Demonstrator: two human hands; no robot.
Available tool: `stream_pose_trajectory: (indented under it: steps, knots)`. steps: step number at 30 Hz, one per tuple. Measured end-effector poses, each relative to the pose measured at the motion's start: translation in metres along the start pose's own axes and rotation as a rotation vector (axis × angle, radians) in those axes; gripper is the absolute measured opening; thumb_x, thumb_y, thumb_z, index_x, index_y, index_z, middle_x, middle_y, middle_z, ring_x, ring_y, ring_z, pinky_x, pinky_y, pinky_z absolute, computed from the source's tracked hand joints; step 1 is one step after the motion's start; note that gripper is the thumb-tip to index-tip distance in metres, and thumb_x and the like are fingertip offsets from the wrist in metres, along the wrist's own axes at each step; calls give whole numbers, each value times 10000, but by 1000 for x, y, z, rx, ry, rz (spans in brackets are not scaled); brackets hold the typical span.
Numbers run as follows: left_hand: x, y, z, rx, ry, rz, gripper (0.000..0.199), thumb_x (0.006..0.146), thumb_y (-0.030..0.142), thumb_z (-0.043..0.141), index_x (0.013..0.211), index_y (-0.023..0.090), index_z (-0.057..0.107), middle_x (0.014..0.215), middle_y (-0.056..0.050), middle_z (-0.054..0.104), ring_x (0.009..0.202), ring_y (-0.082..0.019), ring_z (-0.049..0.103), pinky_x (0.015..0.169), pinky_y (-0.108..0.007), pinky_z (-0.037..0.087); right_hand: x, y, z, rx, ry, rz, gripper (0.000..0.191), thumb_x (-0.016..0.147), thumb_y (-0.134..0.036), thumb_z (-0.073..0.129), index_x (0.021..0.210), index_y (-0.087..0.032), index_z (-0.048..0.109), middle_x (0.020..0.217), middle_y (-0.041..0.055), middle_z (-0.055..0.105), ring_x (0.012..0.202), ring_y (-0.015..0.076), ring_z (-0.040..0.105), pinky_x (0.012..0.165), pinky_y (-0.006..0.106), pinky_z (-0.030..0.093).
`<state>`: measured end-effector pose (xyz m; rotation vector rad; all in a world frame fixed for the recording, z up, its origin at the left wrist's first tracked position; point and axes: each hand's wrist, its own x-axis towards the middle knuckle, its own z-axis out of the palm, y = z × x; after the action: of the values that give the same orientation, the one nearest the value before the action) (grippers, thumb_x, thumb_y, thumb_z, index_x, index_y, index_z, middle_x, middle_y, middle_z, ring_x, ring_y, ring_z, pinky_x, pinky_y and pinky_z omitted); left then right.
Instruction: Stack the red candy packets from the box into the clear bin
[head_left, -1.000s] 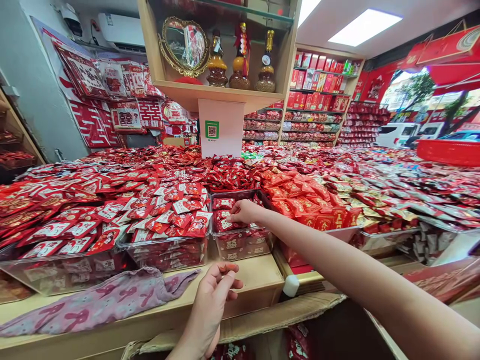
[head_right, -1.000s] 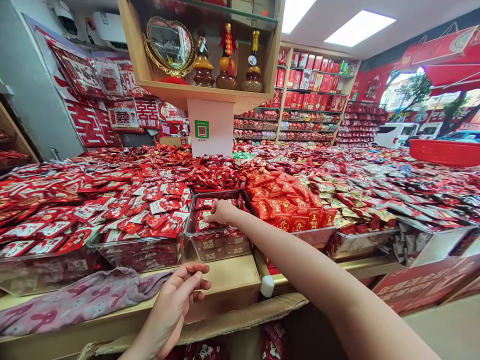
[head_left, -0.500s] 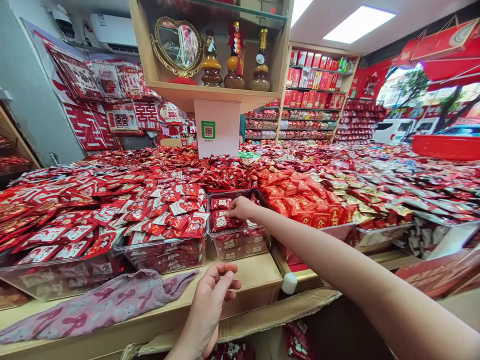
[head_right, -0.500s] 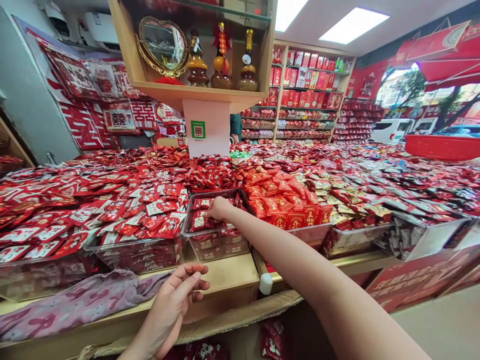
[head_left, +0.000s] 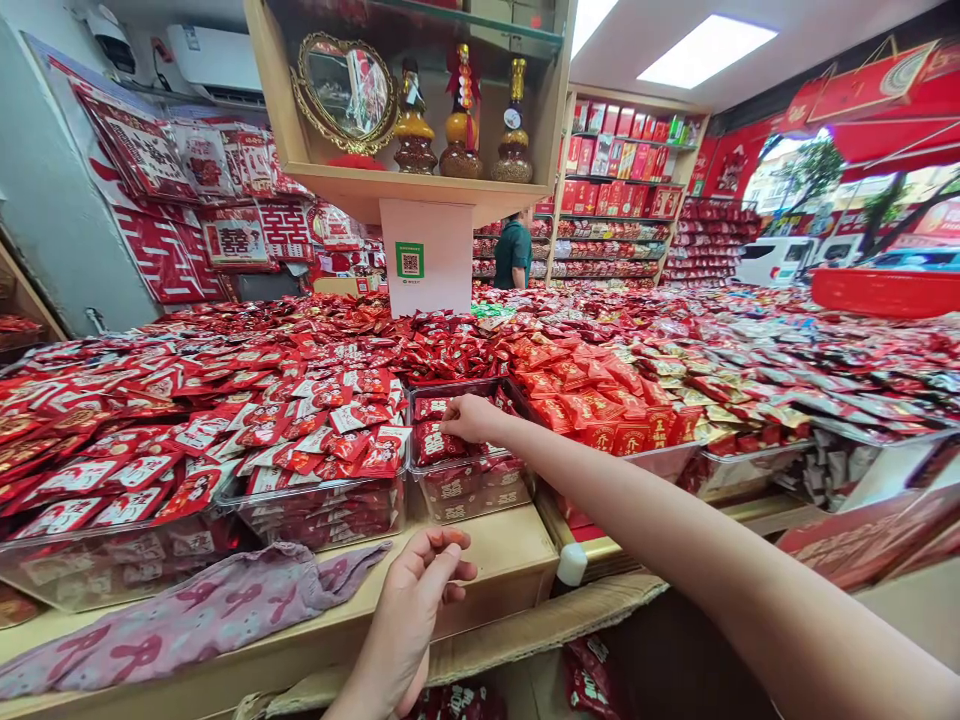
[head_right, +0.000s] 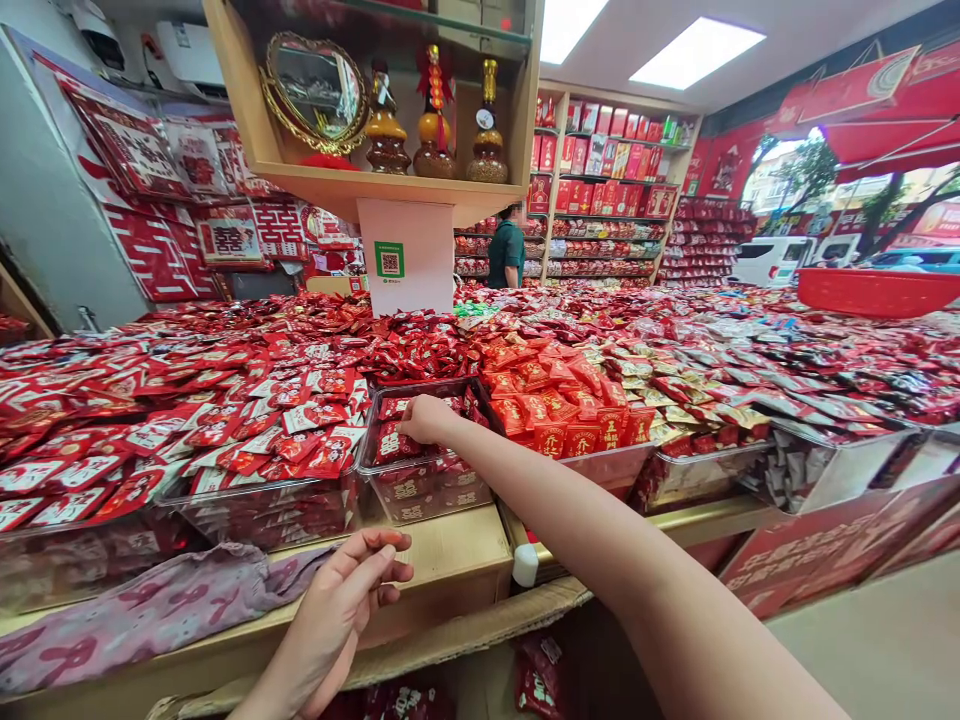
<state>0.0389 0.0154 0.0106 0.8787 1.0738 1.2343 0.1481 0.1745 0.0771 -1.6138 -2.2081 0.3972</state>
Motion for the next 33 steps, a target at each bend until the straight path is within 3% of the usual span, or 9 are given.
stream_pose_trajectory:
  steps: [8,18,24,28,31,33]
  knots:
    - [0,0,0,15,-31,9,110,672,258,609,744,176,596,826,-7,604,630,-108,563,538,-215,398,-1,3,0,7,56,1,295,665,-399,587,824,-151,603,824,51,645,688,137,561,560,210,380]
    - [5,-6,-6,48,-91,-8,116,719,268,575,782,171,575,848,-17,578,669,-107,547,565,-212,401,3,4,7,-34,19,21,130,699,-230,551,748,-150,641,788,48,656,713,130,573,594,203,372]
    - [4,-5,-6,52,-102,-20,109,737,259,558,795,167,563,846,-15,573,667,-98,540,571,-209,396,2,0,2,-73,11,4,144,673,-249,563,711,-138,647,752,73,656,680,158,574,582,228,377]
    - [3,-5,-5,50,-102,-19,107,737,254,559,796,165,558,842,-14,573,668,-99,541,572,-211,397,4,0,0,-66,74,-11,180,683,-289,553,722,-135,635,752,81,647,686,165,569,598,239,386]
    - [4,-6,-6,41,-96,-5,110,736,255,560,803,168,554,846,-12,574,672,-99,543,571,-211,399,-8,-3,-11,-34,177,-39,201,722,-306,513,764,-141,620,781,66,637,708,152,559,623,241,388]
    - [5,-7,-7,18,-81,16,110,735,253,560,810,173,550,844,-7,577,655,-91,537,561,-207,397,-34,-6,-24,108,219,-123,200,742,-299,488,763,-140,608,751,43,626,674,128,549,602,228,391]
